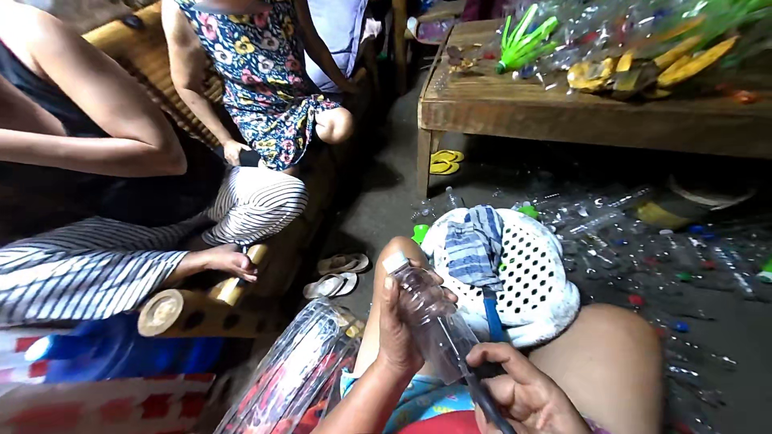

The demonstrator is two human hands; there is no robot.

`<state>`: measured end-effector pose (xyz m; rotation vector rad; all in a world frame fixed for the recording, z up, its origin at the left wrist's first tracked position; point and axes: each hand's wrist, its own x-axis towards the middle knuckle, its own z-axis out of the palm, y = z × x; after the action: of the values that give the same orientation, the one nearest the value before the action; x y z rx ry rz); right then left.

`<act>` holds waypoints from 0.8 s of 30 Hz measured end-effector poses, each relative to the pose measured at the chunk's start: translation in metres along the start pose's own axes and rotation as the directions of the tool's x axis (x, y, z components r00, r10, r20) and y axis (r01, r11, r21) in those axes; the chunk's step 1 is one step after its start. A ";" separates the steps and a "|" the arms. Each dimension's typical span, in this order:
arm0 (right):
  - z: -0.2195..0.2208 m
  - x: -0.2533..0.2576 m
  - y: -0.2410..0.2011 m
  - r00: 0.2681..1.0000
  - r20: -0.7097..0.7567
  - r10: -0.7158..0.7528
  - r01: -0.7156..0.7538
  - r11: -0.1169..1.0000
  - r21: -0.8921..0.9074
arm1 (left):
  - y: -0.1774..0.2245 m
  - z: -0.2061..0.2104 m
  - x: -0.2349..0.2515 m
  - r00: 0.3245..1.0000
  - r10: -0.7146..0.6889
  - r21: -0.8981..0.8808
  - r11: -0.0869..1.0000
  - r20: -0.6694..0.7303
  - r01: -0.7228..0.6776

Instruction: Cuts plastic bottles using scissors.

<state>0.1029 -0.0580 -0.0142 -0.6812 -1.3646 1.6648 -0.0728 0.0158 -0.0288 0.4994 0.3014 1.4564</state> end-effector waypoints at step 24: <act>-0.001 0.007 0.017 0.999 -0.037 0.040 -0.033 0.985 0.166 | 0.003 -0.010 0.000 0.996 -0.003 0.076 0.997 -0.090 0.010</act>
<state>0.0959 -0.0518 -0.0298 -0.6424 -1.1761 1.7616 -0.0798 0.0170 -0.0359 0.4948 0.4310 1.4672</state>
